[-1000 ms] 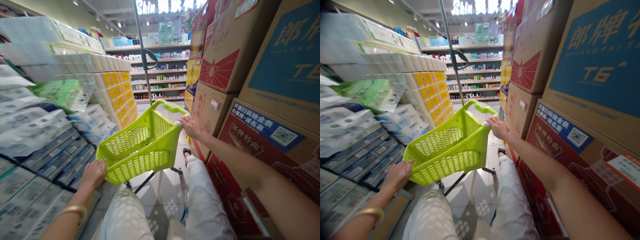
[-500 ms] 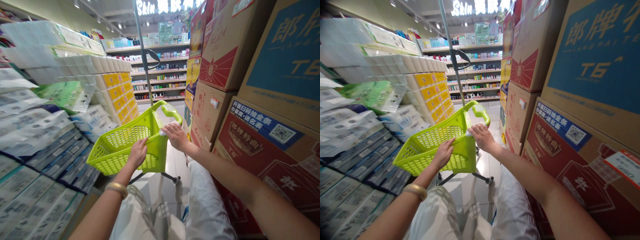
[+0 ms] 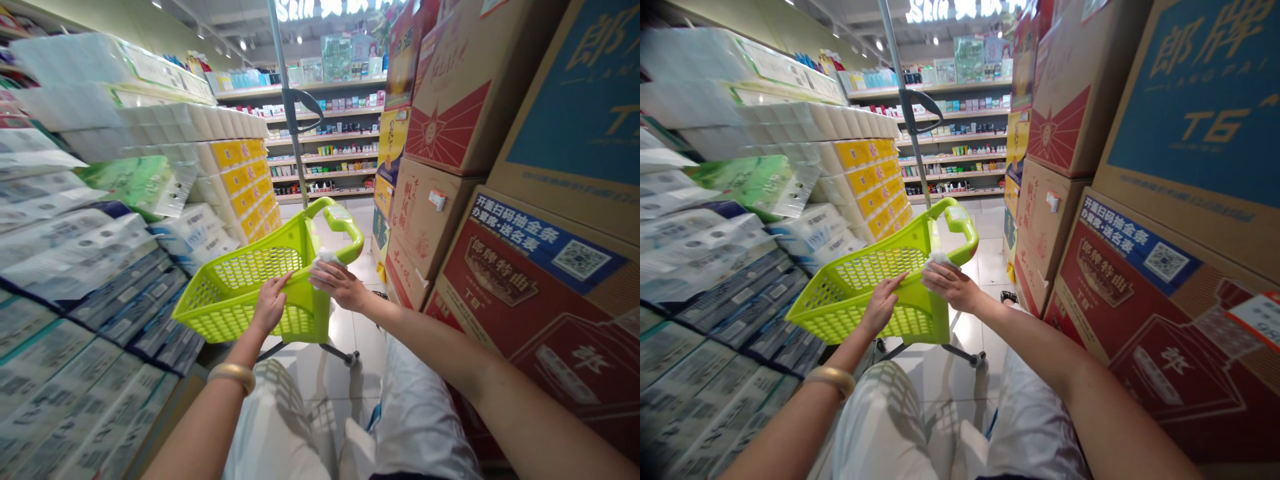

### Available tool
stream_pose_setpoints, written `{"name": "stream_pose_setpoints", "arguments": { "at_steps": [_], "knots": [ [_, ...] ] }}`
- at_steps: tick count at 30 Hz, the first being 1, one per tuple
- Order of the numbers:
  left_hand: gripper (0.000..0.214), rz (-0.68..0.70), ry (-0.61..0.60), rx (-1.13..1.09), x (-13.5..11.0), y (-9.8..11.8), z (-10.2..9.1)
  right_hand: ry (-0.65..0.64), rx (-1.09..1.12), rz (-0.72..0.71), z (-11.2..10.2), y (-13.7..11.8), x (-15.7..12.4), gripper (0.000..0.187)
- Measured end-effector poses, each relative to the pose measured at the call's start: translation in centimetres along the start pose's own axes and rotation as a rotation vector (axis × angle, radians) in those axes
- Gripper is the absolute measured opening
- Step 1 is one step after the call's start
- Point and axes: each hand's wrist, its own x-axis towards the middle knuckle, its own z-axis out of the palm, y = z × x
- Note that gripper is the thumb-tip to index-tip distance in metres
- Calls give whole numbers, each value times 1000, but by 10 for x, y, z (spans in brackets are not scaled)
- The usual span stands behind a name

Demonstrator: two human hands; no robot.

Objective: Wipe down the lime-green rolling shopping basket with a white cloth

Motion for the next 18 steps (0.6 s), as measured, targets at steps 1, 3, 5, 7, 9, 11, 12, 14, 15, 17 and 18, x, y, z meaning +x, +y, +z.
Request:
{"name": "stream_pose_setpoints", "arguments": {
  "at_steps": [1, 3, 5, 7, 9, 11, 12, 14, 15, 17, 18],
  "knots": [
    [58, -4, -1, -7, -1, 0, 0, -46, 42, -40, 5, -2, -5, 38],
    [58, -6, 1, -16, -3, 1, 0, -139, 135, -131, 17, -8, -17, 33],
    [57, -7, 6, -22, -5, 2, 0, -204, 199, -179, 30, -13, -29, 31],
    [57, -11, 10, -29, -8, 3, 2, -225, 214, -177, 38, -16, -35, 31],
    [58, -18, 10, -34, -9, 4, 4, -223, 211, -153, 36, -14, -33, 31],
    [58, -27, 9, -34, -10, 5, 7, -211, 178, -126, 25, -8, -24, 32],
    [59, -30, 9, -34, -10, 5, 7, -204, 152, -120, 18, -6, -18, 33],
    [59, -35, 9, -37, -10, 5, 8, -195, 102, -130, 4, -2, -8, 36],
    [59, -37, 9, -38, -11, 6, 8, -189, 82, -138, -1, -1, -4, 36],
    [59, -37, 9, -33, -11, 6, 8, -157, 53, -141, -5, -4, -2, 35],
    [59, -35, 8, -27, -12, 7, 8, -132, 37, -138, -3, -8, -3, 34]
  ]
}}
